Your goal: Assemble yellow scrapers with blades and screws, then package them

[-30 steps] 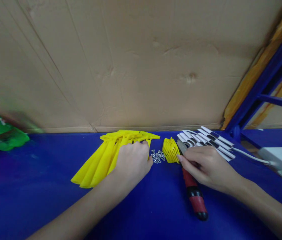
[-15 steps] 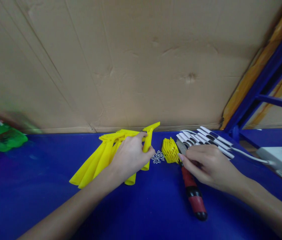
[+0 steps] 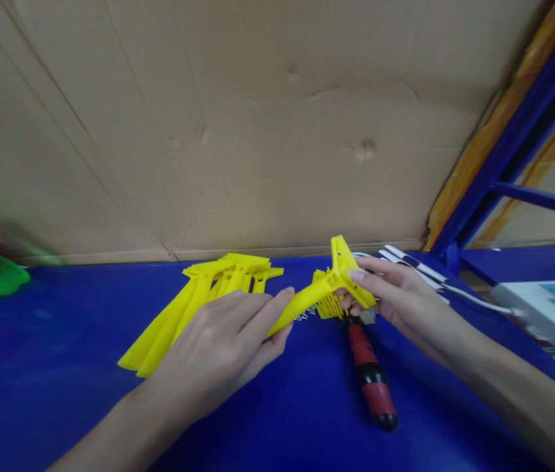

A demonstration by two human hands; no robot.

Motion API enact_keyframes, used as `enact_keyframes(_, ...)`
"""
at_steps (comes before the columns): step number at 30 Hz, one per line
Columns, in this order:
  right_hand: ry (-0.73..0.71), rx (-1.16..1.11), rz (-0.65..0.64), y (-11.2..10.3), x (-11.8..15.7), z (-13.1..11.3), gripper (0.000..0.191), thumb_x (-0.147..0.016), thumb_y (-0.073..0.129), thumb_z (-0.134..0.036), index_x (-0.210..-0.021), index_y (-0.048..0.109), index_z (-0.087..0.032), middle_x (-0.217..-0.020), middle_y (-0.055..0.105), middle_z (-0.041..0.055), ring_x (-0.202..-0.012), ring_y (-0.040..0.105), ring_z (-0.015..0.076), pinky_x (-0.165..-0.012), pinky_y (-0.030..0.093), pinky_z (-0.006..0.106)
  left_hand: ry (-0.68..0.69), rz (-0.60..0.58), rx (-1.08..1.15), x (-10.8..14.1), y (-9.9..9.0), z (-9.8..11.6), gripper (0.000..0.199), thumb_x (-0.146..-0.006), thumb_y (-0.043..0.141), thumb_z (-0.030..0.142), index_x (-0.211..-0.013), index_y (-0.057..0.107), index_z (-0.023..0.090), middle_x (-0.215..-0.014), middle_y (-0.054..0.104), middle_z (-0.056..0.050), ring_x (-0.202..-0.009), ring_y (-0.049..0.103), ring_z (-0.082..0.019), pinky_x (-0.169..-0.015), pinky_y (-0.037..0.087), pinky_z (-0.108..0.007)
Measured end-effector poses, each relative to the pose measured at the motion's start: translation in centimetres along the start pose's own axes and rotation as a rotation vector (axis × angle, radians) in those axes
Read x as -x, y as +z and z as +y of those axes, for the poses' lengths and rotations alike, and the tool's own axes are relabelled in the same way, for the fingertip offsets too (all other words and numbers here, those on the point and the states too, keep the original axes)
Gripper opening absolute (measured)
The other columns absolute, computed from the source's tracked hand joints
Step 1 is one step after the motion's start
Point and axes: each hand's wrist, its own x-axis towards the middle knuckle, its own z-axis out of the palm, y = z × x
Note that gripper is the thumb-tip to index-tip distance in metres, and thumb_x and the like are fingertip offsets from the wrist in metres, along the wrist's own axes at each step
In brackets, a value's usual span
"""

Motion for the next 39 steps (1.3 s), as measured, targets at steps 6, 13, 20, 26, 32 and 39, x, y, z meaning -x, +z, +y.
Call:
enact_keyframes(6, -0.017, 0.091, -0.146, 1.1, 0.9, -0.3, 0.025, -0.082, 0.084, -0.041, -0.094, 0.08, -0.02, -0.081, 0.08, 0.0044, -0.072, 0.072, 0.0153, -0.07, 0.057, 0.027, -0.098, -0.127, 0.002, 0.4, 0.0, 1.2, 0.038, -0.106, 0.046, 0.022, -0.143, 0.049, 0.018, -0.112, 0.077, -0.012, -0.085, 0.078, -0.03, -0.067, 0.066, -0.046)
enact_keyframes(13, -0.198, 0.22, 0.219, -1.7, -0.3, -1.2, 0.032, -0.086, 0.074, -0.051, -0.083, 0.077, -0.02, -0.074, 0.079, 0.006, -0.061, 0.069, 0.0164, -0.059, 0.054, 0.028, -0.354, -0.072, 0.209, 0.4, 0.8, 2.4, 0.038, -0.103, 0.054, 0.026, -0.141, 0.055, 0.025, -0.123, 0.077, -0.005, -0.104, 0.078, -0.024, -0.091, 0.065, -0.04)
enact_keyframes(20, -0.367, 1.047, 0.287, -5.2, -0.4, -2.4, 0.011, -0.084, 0.067, -0.026, -0.084, 0.076, -0.021, -0.074, 0.078, 0.0035, -0.063, 0.069, 0.0184, -0.06, 0.047, 0.029, -0.522, -0.108, 0.349, -1.1, 1.9, 3.5, 0.036, -0.098, 0.058, 0.036, -0.13, 0.068, 0.022, -0.131, 0.077, -0.005, -0.117, 0.074, -0.024, -0.103, 0.06, -0.037)
enact_keyframes(26, -0.18, 1.439, 0.129, -2.5, 0.2, -1.5, 0.011, -0.076, 0.074, -0.024, -0.088, 0.075, -0.023, -0.085, 0.081, 0.0018, -0.078, 0.073, 0.0225, -0.061, 0.038, 0.028, -0.563, -0.107, 0.368, -1.1, 2.4, 3.9, 0.038, -0.098, 0.056, 0.039, -0.128, 0.07, 0.021, -0.128, 0.078, -0.007, -0.115, 0.075, -0.026, -0.102, 0.06, -0.04)
enact_keyframes(32, -0.102, 1.481, 0.128, -1.3, 0.2, -0.6, 0.01, -0.077, 0.075, -0.025, -0.087, 0.074, -0.022, -0.08, 0.079, 0.0032, -0.071, 0.07, 0.0219, -0.057, 0.032, 0.028, -0.57, -0.102, 0.338, -0.2, 2.2, 3.9, 0.037, -0.096, 0.059, 0.04, -0.125, 0.073, 0.022, -0.123, 0.08, -0.005, -0.11, 0.077, -0.025, -0.099, 0.062, -0.035)
enact_keyframes(39, -0.06, 1.494, 0.137, -1.4, 0.2, -0.2, 0.009, -0.077, 0.073, -0.019, -0.085, 0.073, -0.022, -0.082, 0.08, 0.0036, -0.075, 0.072, 0.0225, -0.059, 0.037, 0.028, -0.58, -0.125, 0.395, 0.3, 1.8, 4.0, 0.038, -0.098, 0.057, 0.038, -0.131, 0.07, 0.024, -0.127, 0.079, -0.004, -0.114, 0.076, -0.024, -0.102, 0.06, -0.037)
